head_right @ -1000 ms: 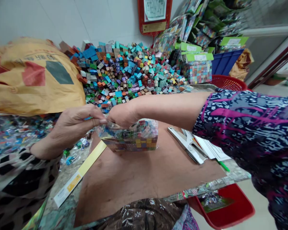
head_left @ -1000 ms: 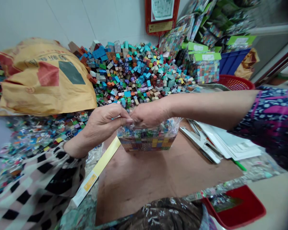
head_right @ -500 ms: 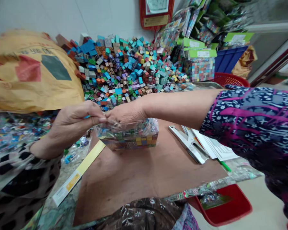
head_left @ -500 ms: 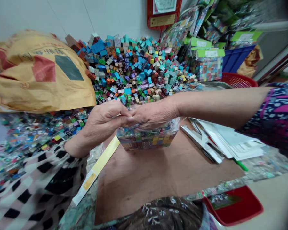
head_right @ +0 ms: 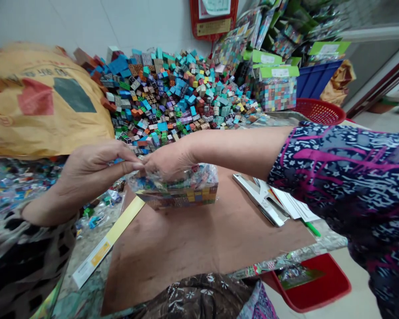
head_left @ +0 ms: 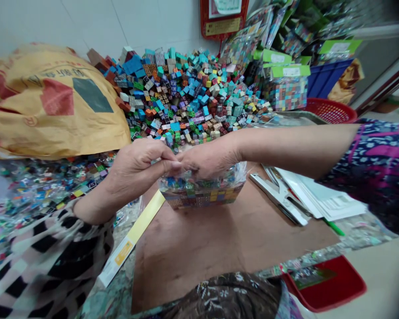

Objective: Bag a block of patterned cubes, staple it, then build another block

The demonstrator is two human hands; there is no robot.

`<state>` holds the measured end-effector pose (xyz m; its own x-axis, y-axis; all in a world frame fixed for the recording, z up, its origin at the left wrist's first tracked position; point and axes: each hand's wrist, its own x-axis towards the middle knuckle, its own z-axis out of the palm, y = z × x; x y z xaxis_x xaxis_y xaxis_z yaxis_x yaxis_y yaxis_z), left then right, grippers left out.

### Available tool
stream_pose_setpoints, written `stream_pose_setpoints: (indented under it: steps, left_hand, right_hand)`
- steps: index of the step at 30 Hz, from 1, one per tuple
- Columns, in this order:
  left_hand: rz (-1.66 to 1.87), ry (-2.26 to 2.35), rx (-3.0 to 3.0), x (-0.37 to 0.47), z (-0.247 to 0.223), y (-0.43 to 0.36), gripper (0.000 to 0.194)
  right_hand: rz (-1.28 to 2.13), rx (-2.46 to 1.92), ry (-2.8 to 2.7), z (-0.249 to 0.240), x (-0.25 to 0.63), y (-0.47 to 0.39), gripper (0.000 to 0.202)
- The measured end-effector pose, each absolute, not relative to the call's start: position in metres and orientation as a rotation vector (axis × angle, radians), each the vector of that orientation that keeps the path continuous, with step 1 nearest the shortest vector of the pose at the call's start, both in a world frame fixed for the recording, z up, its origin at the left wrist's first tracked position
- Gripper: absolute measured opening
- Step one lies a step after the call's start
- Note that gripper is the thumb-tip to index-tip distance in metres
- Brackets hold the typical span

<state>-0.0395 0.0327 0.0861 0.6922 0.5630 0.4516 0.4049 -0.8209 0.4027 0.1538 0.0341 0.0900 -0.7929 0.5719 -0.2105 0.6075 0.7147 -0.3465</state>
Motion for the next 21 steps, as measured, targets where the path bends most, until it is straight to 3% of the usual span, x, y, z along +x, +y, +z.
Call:
stream_pose_setpoints:
  steps: [6, 12, 17, 21]
  left_hand:
    - [0.809, 0.779, 2.865, -0.044, 0.093, 0.037, 0.018]
    - [0.663, 0.937, 3.174, -0.026, 0.094, 0.014, 0.027]
    - [0.402, 0.901, 3.231, -0.005, 0.093, 0.005, 0.022]
    - [0.423, 0.969, 3.189, 0.001, 0.086, 0.015, 0.024]
  right_hand:
    - [-0.722, 1.366, 2.913, 0.126, 0.173, 0.038, 0.034]
    - [-0.177, 1.639, 2.904, 0.128, 0.186, 0.046, 0.055]
    - [-0.286, 1.616, 2.627, 0.11, 0.173, 0.047, 0.015]
    - [-0.337, 1.6, 2.718, 0.109, 0.171, 0.041, 0.013]
